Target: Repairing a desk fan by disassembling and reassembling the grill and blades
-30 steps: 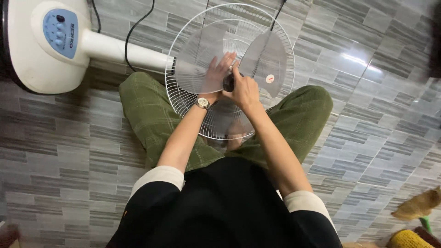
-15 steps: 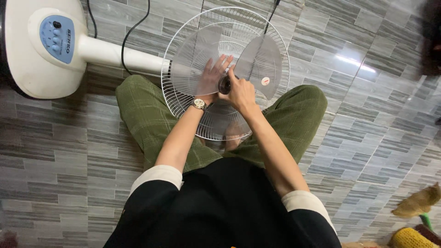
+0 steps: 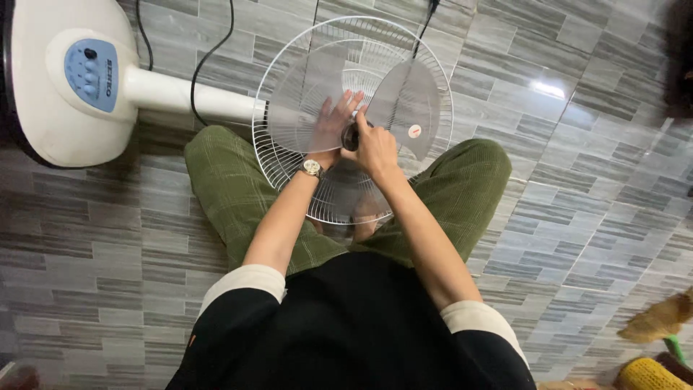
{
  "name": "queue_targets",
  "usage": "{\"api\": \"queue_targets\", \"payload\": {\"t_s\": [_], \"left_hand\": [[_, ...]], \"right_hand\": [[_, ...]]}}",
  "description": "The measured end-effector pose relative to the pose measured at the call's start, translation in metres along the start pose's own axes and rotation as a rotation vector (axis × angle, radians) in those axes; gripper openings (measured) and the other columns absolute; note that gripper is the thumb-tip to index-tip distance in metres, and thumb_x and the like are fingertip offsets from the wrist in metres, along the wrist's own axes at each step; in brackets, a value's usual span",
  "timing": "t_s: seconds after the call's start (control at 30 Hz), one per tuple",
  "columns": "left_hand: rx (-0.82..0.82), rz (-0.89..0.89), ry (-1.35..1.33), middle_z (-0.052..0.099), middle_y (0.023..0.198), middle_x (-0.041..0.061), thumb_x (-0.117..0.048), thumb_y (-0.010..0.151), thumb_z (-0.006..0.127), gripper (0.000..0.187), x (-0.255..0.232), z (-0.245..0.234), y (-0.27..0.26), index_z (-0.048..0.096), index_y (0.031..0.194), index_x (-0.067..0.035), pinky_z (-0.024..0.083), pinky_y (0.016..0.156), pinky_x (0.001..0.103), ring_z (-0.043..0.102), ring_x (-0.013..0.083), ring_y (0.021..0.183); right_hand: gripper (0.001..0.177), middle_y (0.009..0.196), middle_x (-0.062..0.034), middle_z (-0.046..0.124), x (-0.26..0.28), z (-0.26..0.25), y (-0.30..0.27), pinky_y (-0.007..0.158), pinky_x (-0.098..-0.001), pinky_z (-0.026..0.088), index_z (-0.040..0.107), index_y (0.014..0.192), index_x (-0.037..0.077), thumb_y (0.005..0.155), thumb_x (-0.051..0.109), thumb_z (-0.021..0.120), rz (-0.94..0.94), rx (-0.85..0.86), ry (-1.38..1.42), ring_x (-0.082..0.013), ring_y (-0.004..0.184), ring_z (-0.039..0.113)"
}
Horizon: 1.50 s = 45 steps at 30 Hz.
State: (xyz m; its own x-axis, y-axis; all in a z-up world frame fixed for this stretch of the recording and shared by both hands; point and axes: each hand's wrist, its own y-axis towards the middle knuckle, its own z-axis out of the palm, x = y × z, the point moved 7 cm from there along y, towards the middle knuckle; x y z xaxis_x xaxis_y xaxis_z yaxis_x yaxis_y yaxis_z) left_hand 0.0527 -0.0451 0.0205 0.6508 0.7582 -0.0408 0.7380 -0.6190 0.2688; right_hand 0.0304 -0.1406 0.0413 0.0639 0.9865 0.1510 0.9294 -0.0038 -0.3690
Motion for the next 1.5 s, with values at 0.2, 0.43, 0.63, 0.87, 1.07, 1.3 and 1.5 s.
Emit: {"api": "queue_targets", "payload": {"t_s": [0.2, 0.43, 0.63, 0.87, 1.07, 1.3, 1.5], "left_hand": [[0.077, 0.018, 0.184, 0.002, 0.175, -0.004, -0.034, 0.108, 0.037, 0.058, -0.002, 0.010, -0.003, 0.021, 0.164, -0.033, 0.009, 0.127, 0.047, 0.005, 0.0189, 0.160], [0.059, 0.036, 0.127, 0.008, 0.174, -0.002, -0.034, 0.110, 0.037, 0.053, -0.003, -0.006, -0.001, 0.028, 0.163, -0.030, 0.012, 0.126, 0.046, 0.011, 0.0198, 0.159], [-0.064, 0.044, 0.154, 0.010, 0.174, -0.004, -0.031, 0.111, 0.034, 0.050, -0.002, -0.005, -0.002, 0.029, 0.161, -0.036, 0.012, 0.126, 0.046, 0.013, 0.0183, 0.159], [-0.107, 0.037, 0.011, 0.017, 0.172, -0.003, -0.033, 0.108, 0.041, 0.047, -0.006, -0.046, -0.001, 0.044, 0.155, -0.029, 0.023, 0.124, 0.045, 0.022, 0.0191, 0.157], [-0.098, 0.008, -0.093, 0.020, 0.172, -0.003, -0.031, 0.109, 0.041, 0.047, -0.005, -0.017, -0.007, 0.043, 0.156, -0.033, 0.015, 0.125, 0.046, 0.022, 0.0191, 0.158], [0.015, -0.058, -0.117, 0.014, 0.172, -0.011, -0.032, 0.113, 0.036, 0.052, 0.001, 0.019, 0.007, 0.025, 0.163, -0.038, 0.011, 0.126, 0.042, 0.016, 0.0139, 0.157], [-0.021, -0.029, 0.100, 0.009, 0.173, -0.010, -0.037, 0.112, 0.032, 0.052, -0.002, 0.005, 0.009, 0.022, 0.163, -0.040, 0.006, 0.128, 0.045, 0.010, 0.0152, 0.159]], "right_hand": [[0.096, 0.082, -0.0267, 0.071, -0.006, 0.016, 0.007, 0.074, -0.0514, 0.060, 0.039, 0.142, 0.019, 0.071, 0.071, 0.077, -0.006, -0.003, -0.002, -0.0472, 0.084, 0.075], [0.091, 0.079, -0.0265, 0.070, -0.005, 0.005, 0.002, 0.072, -0.0519, 0.060, 0.041, 0.132, 0.021, 0.069, 0.077, 0.075, -0.038, -0.038, 0.037, -0.0477, 0.081, 0.074], [0.093, 0.078, -0.0258, 0.070, -0.009, 0.014, 0.004, 0.071, -0.0508, 0.060, 0.042, 0.136, 0.022, 0.067, 0.074, 0.078, -0.077, -0.093, 0.004, -0.0456, 0.080, 0.075], [0.096, 0.080, -0.0229, 0.071, -0.007, 0.018, -0.003, 0.071, -0.0495, 0.061, 0.042, 0.139, 0.024, 0.067, 0.077, 0.077, -0.072, -0.082, -0.079, -0.0446, 0.078, 0.075], [0.102, 0.083, -0.0245, 0.071, -0.001, 0.005, -0.013, 0.074, -0.0509, 0.060, 0.038, 0.147, 0.024, 0.067, 0.067, 0.084, -0.093, -0.006, -0.066, -0.0453, 0.083, 0.076], [0.111, 0.082, -0.0285, 0.070, -0.010, -0.004, 0.003, 0.077, -0.0550, 0.059, 0.027, 0.153, 0.018, 0.072, 0.071, 0.080, -0.023, -0.031, 0.039, -0.0494, 0.086, 0.074], [0.110, 0.077, -0.0278, 0.069, -0.014, 0.004, 0.010, 0.074, -0.0546, 0.059, 0.031, 0.152, 0.016, 0.072, 0.076, 0.077, -0.041, -0.076, 0.043, -0.0485, 0.080, 0.074]]}}
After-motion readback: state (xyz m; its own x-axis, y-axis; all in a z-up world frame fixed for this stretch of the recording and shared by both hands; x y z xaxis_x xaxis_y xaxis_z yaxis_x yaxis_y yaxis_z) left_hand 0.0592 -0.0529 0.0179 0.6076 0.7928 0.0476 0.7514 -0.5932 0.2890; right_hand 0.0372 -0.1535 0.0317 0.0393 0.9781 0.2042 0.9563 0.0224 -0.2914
